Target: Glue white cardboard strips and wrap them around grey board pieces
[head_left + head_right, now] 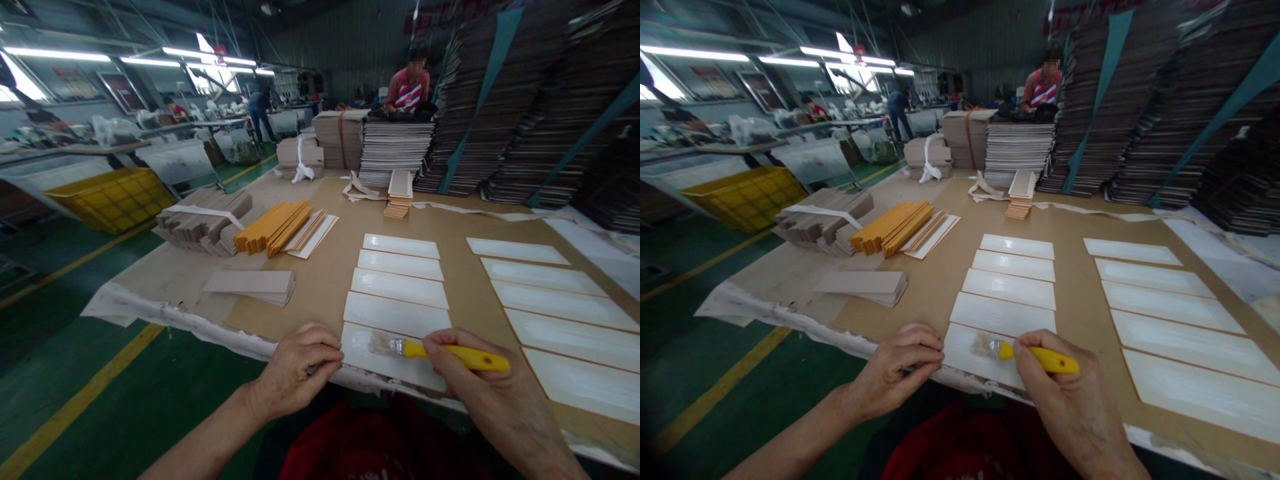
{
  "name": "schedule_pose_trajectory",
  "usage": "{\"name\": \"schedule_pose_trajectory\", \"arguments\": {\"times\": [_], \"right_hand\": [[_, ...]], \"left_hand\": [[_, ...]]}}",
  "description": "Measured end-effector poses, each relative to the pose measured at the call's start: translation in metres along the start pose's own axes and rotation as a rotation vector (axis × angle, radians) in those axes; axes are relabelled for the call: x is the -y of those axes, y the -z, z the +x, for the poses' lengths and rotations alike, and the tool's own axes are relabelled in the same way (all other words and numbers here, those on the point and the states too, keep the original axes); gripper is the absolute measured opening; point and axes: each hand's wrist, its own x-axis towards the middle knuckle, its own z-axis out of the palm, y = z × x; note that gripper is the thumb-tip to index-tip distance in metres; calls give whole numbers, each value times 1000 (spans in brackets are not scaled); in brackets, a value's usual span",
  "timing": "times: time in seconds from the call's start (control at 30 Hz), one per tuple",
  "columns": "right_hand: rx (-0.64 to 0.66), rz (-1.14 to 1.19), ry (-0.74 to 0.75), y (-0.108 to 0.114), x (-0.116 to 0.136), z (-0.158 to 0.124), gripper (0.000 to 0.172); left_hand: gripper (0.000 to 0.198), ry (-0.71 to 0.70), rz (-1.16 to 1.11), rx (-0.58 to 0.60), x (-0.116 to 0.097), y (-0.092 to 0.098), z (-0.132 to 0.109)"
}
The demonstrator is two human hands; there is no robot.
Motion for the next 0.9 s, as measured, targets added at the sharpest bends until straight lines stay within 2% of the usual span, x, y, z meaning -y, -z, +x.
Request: {"name": "schedule_pose_trajectory", "arguments": {"times": [0.1, 0.2, 0.3, 0.4, 0.5, 0.6, 0.8, 0.9], "right_hand": [[11, -35, -76, 19, -5, 0, 35], [13, 21, -136, 24, -5, 0, 37], [17, 98, -105, 10, 2, 0, 36], [110, 119, -23, -8, 9, 3, 35], [193, 74, 37, -11, 11, 5, 37], [169, -16, 23, 6, 8, 3, 37], [-36, -124, -140, 59, -20, -5, 38], [-99, -141, -174, 76, -33, -6, 44]], "left_hand": [[15, 3, 0, -4, 0, 0, 0], [14, 3, 4, -9, 0, 0, 1], [15, 1, 7, -14, -1, -1, 1], [16, 5, 10, -12, 0, -1, 1], [16, 8, 9, -4, 1, -1, 0], [17, 1, 10, -7, 1, -1, 0], [17, -19, 16, -12, 2, 1, 2], [18, -21, 6, -13, 2, 1, 3]]}}
